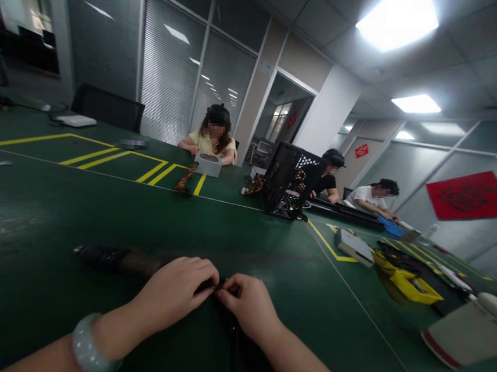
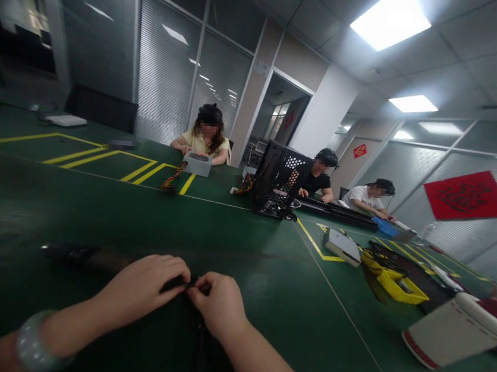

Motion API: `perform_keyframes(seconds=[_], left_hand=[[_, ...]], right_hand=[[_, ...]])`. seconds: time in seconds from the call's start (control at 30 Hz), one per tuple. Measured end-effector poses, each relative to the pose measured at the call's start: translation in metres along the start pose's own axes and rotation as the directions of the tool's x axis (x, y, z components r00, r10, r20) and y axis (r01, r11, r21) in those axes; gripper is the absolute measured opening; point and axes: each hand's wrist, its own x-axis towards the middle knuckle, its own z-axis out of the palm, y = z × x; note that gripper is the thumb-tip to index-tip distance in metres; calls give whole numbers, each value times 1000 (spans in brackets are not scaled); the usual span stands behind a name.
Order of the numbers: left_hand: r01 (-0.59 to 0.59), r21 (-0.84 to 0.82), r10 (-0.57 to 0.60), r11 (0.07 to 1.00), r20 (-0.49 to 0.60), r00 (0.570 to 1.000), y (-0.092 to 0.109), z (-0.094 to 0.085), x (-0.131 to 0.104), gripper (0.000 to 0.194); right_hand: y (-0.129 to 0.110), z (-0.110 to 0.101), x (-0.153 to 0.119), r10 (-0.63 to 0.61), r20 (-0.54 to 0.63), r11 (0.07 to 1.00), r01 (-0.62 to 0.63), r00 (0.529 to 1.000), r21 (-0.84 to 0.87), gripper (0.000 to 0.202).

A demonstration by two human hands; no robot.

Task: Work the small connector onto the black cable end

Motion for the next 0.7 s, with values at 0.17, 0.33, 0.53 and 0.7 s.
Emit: perform_keyframes(seconds=[0.17, 0.33, 0.53, 0.7], left_hand=[[34, -12, -33, 999, 11, 999, -4, 4, 0, 12], [36, -15, -36, 999, 22, 999, -5, 5, 1, 9], [32, -33, -31, 999, 35, 999, -5, 4, 1, 9], [40, -31, -39, 999, 33, 999, -5, 5, 1, 11]], right_hand=[[3, 2, 1, -2, -14, 999, 3, 1000, 37, 11], [4, 3, 1, -2, -33, 999, 3, 999, 39, 10], [4, 4, 0, -8, -37, 999, 9, 999, 35, 10], [5, 4, 1, -10, -28, 999, 11, 1000, 37, 11]])
